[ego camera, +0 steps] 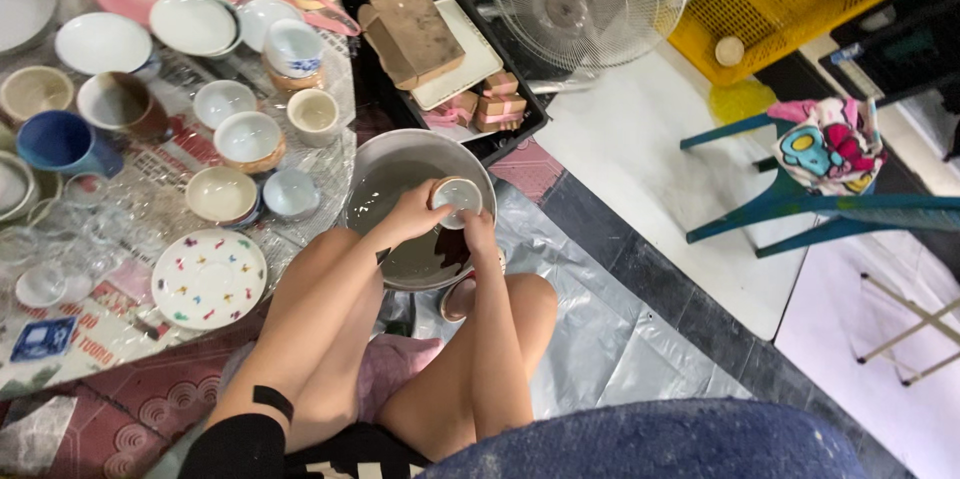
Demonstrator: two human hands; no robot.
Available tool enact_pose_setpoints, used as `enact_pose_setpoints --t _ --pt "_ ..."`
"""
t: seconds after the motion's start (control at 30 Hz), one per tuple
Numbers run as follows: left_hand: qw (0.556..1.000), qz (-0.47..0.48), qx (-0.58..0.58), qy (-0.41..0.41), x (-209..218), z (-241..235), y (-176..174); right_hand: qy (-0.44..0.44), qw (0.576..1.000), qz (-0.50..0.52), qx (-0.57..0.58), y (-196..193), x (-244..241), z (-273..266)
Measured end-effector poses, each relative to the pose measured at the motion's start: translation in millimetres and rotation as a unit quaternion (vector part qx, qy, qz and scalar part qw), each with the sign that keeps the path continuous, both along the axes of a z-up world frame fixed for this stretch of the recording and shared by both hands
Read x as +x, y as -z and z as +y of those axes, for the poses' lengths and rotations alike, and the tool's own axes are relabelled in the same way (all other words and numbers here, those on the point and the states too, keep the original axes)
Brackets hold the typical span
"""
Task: The person sits on the floor and washes various ceramic bowls and cups one by one using a wet cloth and a bucket of water. Each item is scrubbed inside and out, then placed on a nearby table covered with newspaper.
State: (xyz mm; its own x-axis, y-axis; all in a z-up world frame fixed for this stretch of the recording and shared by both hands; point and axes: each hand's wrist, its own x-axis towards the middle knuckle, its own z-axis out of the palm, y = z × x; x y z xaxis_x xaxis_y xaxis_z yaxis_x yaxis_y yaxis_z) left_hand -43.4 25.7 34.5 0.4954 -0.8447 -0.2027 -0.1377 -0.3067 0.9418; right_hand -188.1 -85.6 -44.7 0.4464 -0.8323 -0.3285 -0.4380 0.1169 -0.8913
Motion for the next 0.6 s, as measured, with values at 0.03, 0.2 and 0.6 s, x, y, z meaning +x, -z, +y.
enact_pose_setpoints --t 0.03,0.2,0.6 --pt "1.000 -0.009 0.017 -0.021 0.4 -9.3 13.6 -0.010 0.997 0.024 -0.067 -5.4 -0.5 1.6" --pt "0.987 -0.003 0.016 -0.160 6.0 -54.3 90.1 0.079 0.990 -0.041 -0.111 -35.6 -2.2 15.4" --pt "0.864 -0.205 0.427 -0.172 -6.1 -9.7 148.6 0.080 0.984 0.073 -0.145 -69.3 8.7 14.4"
